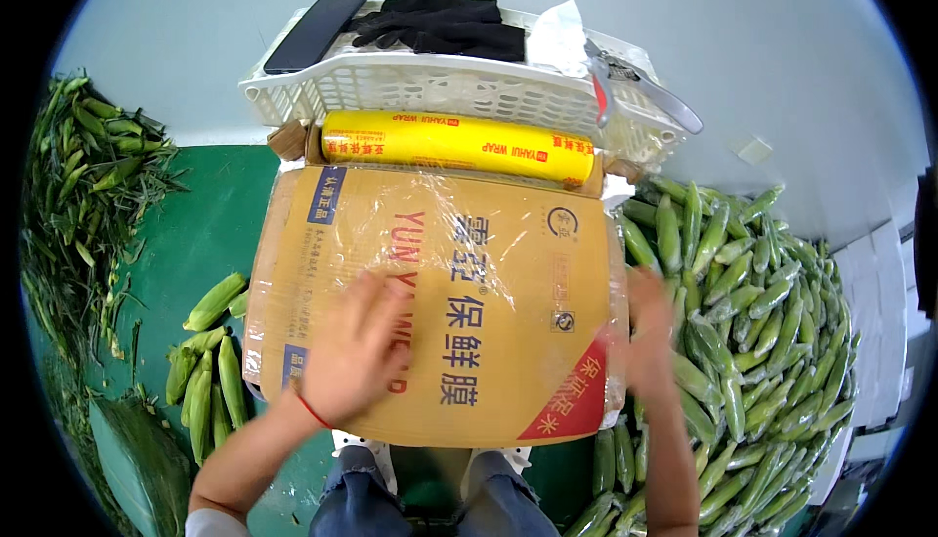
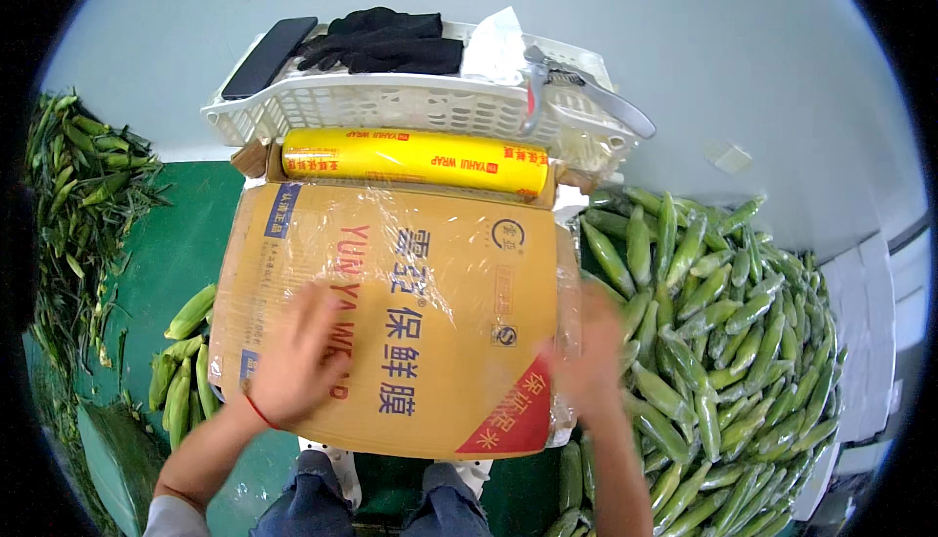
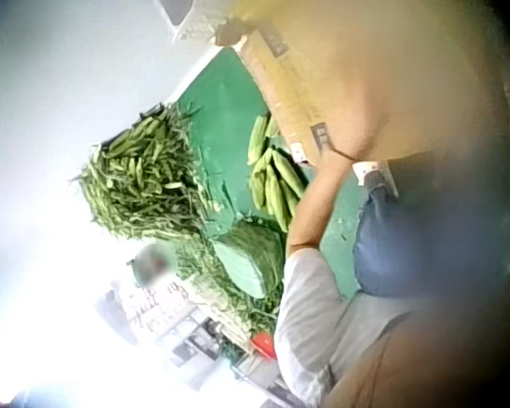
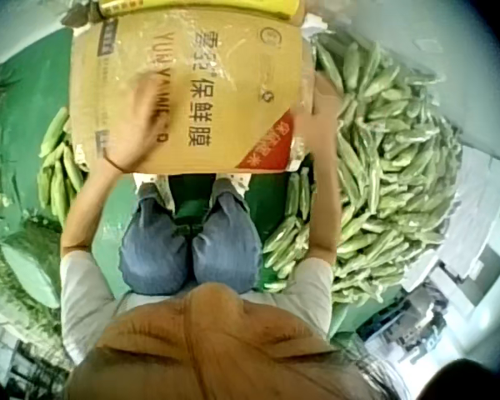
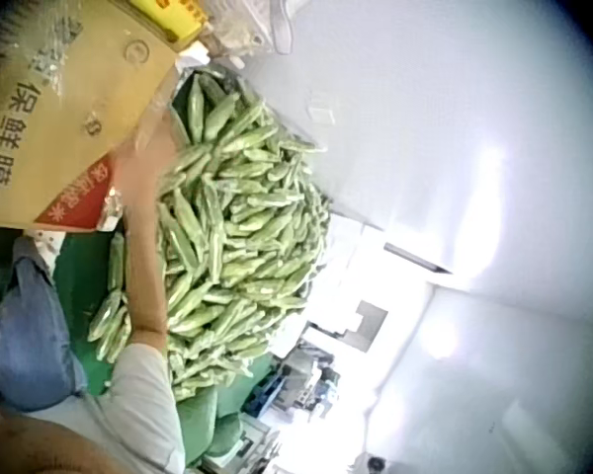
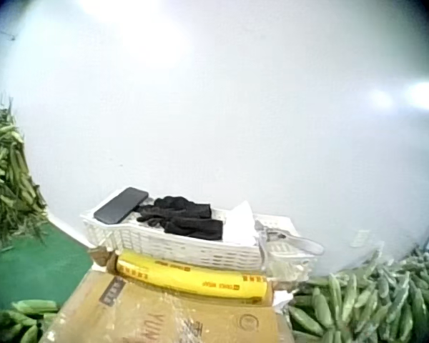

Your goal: The person wraps individual ears of corn in plastic wrap by hand using a dispenser on a table and then sweeps corn husks off the floor with a broom.

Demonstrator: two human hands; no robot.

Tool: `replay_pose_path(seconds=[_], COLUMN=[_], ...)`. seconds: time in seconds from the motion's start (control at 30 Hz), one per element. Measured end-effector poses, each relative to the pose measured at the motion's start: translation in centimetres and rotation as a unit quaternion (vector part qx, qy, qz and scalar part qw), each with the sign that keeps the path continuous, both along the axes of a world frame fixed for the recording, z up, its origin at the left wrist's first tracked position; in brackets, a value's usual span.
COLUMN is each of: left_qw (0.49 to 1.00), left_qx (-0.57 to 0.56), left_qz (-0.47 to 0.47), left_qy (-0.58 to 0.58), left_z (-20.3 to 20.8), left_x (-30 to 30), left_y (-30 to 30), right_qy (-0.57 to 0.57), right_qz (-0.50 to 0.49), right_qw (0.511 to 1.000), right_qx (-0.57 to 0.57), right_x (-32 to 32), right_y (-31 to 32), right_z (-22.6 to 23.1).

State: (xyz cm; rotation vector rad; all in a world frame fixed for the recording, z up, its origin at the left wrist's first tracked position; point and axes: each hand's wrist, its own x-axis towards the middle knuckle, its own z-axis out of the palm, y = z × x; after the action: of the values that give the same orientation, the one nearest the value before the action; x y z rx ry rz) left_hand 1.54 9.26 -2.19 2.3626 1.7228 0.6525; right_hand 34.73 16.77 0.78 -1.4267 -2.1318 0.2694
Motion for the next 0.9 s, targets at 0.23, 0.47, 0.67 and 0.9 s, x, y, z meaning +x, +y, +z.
replay_pose_path(seconds=[0.23, 0.47, 0.67, 0.9], left_qw=[0.996, 0.975, 0.947, 0.78], left_qx=[0.086, 0.096, -0.269, -0.144], left_qz=[0.006, -0.201, 0.139, 0.61], left_qy=[0.012, 0.012, 0.107, 0.0], left_z=[-1.4, 2.3, -12.7, -23.8], left_x=[-10.5, -12.9, -18.0, -26.9], left_y=[9.5, -6.4, -21.6, -25.6], right_qy=[-0.077, 0.157, -0.016, -0.05], right_qz=[0.095, 0.063, 0.095, 0.052], right_qw=[0.992, 0.958, 0.966, 0.961], right_qx=[0.039, -0.232, -0.24, -0.268], right_x=[-7.9, 0.5, -2.5, -2.3], right_y=[4.2, -8.5, -14.0, -12.6], right_z=[-3.1, -1.4, -0.9, -1.2])
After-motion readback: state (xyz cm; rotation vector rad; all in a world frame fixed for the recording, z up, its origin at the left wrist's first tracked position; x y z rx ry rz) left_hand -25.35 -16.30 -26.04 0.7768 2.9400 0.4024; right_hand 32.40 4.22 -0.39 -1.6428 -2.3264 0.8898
